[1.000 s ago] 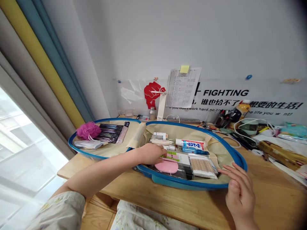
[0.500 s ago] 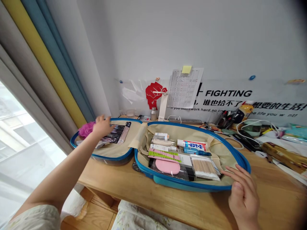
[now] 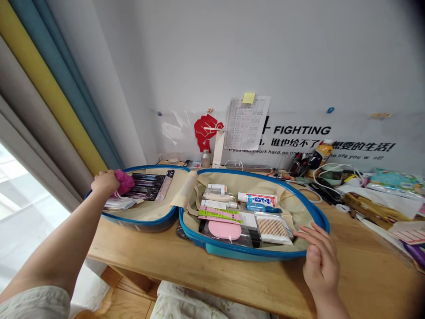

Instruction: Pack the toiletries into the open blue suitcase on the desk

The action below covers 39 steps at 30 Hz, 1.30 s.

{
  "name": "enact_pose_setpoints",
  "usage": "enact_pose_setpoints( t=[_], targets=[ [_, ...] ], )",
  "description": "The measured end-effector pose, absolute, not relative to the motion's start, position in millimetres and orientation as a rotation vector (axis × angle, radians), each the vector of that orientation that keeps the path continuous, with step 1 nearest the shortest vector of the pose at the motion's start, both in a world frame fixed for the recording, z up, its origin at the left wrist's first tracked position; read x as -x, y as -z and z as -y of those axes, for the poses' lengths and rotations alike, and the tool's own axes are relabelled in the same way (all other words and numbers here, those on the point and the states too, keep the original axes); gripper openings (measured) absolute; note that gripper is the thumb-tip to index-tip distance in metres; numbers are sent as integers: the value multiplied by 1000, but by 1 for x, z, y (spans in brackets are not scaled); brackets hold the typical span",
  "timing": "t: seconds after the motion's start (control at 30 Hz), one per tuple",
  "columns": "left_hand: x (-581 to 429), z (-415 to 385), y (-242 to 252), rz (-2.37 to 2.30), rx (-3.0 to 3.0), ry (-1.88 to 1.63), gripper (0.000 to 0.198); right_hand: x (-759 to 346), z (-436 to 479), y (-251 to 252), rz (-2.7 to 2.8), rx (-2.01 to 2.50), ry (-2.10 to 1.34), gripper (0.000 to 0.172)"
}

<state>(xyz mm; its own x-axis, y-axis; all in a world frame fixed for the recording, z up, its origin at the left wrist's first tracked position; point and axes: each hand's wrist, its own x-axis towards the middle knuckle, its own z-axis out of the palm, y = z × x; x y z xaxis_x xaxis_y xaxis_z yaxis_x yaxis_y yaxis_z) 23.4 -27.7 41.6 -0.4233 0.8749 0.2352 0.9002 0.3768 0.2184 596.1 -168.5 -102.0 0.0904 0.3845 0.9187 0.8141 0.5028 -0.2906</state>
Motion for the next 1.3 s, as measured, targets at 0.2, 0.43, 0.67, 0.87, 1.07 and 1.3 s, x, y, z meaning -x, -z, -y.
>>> enact_pose_setpoints(
  t=[0.2, 0.43, 0.67, 0.87, 1.07, 1.3],
  targets=[
    [-89, 21, -86, 2262, 1756, 637, 43, -597, 168, 103, 1508, 1093, 429, 35],
    [-251, 6, -94, 1619, 2500, 1226, 31, -596, 169, 103, 1521, 1099, 429, 33],
    [-404, 8, -46, 1508, 2979, 1101, 19, -598, 170, 105, 1526, 1103, 401, 31],
    [-447, 11, -4, 1437, 3113, 957, 30, -597, 170, 105, 1516, 1087, 398, 32],
    [-447, 20, 9, 1018, 3340, 653, 30, -597, 170, 104, 1535, 1088, 418, 32],
    [-421, 19, -24, 690, 3397, 499, 38, -598, 169, 104, 1537, 1081, 425, 32]
  ],
)
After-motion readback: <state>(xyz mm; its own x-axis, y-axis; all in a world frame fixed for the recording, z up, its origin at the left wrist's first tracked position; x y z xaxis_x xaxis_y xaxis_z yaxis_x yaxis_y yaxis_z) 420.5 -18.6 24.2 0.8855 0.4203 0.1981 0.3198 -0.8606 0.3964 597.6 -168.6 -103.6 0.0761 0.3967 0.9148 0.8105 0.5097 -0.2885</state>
